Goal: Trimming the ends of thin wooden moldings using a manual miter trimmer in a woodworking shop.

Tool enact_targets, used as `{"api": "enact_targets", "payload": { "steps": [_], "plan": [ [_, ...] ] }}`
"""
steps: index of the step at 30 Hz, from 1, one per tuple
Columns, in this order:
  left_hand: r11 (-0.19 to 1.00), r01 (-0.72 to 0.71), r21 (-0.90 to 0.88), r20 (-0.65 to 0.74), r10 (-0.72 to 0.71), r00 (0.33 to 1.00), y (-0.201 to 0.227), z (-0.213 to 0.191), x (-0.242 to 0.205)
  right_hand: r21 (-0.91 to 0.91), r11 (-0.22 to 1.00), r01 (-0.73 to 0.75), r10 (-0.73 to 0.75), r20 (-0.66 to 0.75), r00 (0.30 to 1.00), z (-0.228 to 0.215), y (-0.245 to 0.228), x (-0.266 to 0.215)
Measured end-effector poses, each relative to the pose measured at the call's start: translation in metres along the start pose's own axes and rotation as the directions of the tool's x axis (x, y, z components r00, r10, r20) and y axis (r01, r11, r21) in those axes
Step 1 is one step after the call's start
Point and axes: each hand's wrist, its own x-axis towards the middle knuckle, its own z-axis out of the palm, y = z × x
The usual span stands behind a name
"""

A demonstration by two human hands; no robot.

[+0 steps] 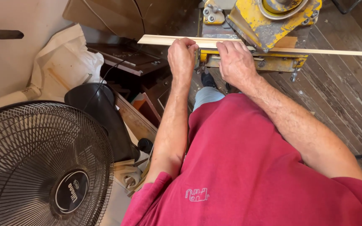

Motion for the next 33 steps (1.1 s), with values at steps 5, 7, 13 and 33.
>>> {"api": "enact_targets", "payload": {
  "steps": [5,7,13,33],
  "plan": [
    [0.991,0.099,-0.090,0.095,-0.091,0.991,0.006,-0.016,0.005,0.004,1.000,-0.019,0.019,0.055,0.998,0.002,0.001,0.001],
    [0.994,0.075,-0.079,0.125,-0.065,0.990,-0.001,-0.014,0.006,0.020,0.999,-0.031,0.030,0.069,0.997,0.004,0.001,-0.001],
    [0.988,0.080,-0.135,0.168,-0.056,0.984,-0.005,-0.016,0.015,0.087,0.995,-0.051,0.045,0.077,0.996,0.007,0.006,0.003],
    [0.986,0.081,-0.144,0.195,-0.052,0.979,-0.007,-0.017,0.021,0.093,0.990,-0.106,0.087,0.194,0.977,0.002,0.006,0.007]
  ]
}}
